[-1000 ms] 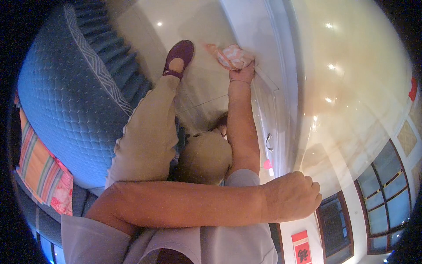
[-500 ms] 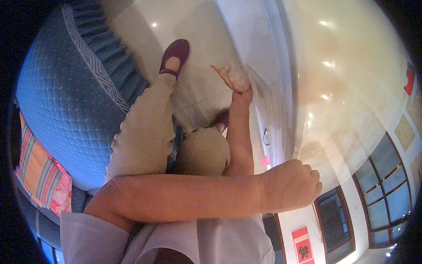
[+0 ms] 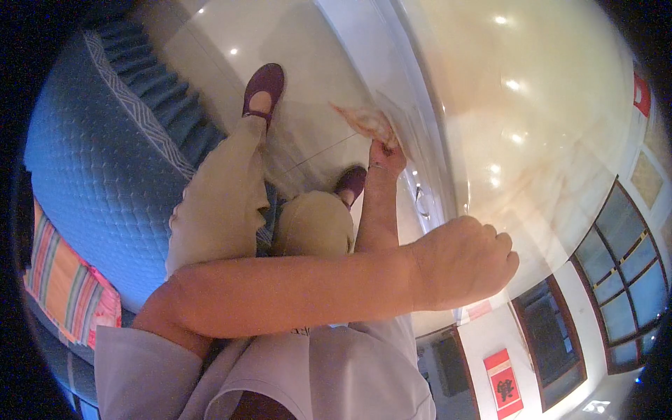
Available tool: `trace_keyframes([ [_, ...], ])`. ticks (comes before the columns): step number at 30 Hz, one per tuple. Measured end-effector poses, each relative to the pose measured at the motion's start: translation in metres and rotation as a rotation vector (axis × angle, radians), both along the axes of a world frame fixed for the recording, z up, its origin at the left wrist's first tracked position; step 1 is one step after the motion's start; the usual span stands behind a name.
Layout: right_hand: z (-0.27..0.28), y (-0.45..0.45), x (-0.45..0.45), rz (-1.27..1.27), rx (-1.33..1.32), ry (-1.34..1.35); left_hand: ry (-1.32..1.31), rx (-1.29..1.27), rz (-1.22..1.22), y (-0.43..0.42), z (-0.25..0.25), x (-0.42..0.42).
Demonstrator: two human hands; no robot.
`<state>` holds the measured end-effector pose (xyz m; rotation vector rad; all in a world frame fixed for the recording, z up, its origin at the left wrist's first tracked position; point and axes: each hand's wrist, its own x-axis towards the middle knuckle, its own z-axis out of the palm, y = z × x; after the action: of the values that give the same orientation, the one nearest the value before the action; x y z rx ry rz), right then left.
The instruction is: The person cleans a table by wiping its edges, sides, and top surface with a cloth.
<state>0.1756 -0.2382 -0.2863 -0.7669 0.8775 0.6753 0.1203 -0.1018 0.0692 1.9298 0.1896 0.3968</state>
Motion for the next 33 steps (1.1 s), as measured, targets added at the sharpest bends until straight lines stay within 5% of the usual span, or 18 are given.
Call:
trace_keyframes([
  [4,0.062,0.058,-0.014,-0.070,-0.133,0.054,-0.002,0.040,0.045,0.003,-0.005,0.003],
  [7,0.098,0.076,-0.020,-0.055,0.231,0.171,-0.017,0.107,0.047,0.018,-0.009,0.005],
  [9,0.116,0.074,-0.027,0.035,-0.052,-0.051,-0.102,0.195,0.138,0.024,-0.017,0.010],
  [12,0.110,0.036,-0.024,0.024,-0.089,-0.134,-0.155,0.297,0.290,0.031,-0.020,0.022],
  [16,0.075,-0.049,-0.012,-0.007,0.073,-0.148,-0.135,0.332,0.307,0.038,-0.036,0.038],
  [19,0.062,-0.109,-0.006,-0.013,0.625,-0.135,-0.240,0.361,0.352,0.040,-0.036,0.043],
  [21,0.067,-0.129,-0.008,-0.002,0.086,-0.199,-0.301,0.323,0.364,0.040,-0.037,0.044],
  [25,0.074,-0.156,-0.007,-0.045,-0.298,-0.285,-0.319,0.333,0.362,0.039,-0.038,0.045],
  [28,0.006,-0.290,0.033,0.189,0.874,-0.401,-0.360,0.334,0.368,0.039,-0.038,0.044],
  [29,0.029,-0.282,0.036,-0.018,0.259,-0.328,-0.360,0.317,0.375,0.038,-0.036,0.044],
  [31,0.083,-0.267,0.041,-0.214,-0.357,-0.244,-0.365,0.297,0.390,0.039,-0.036,0.043],
  [33,0.105,-0.264,0.042,-0.174,-0.227,-0.252,-0.416,0.299,0.399,0.039,-0.038,0.045],
])
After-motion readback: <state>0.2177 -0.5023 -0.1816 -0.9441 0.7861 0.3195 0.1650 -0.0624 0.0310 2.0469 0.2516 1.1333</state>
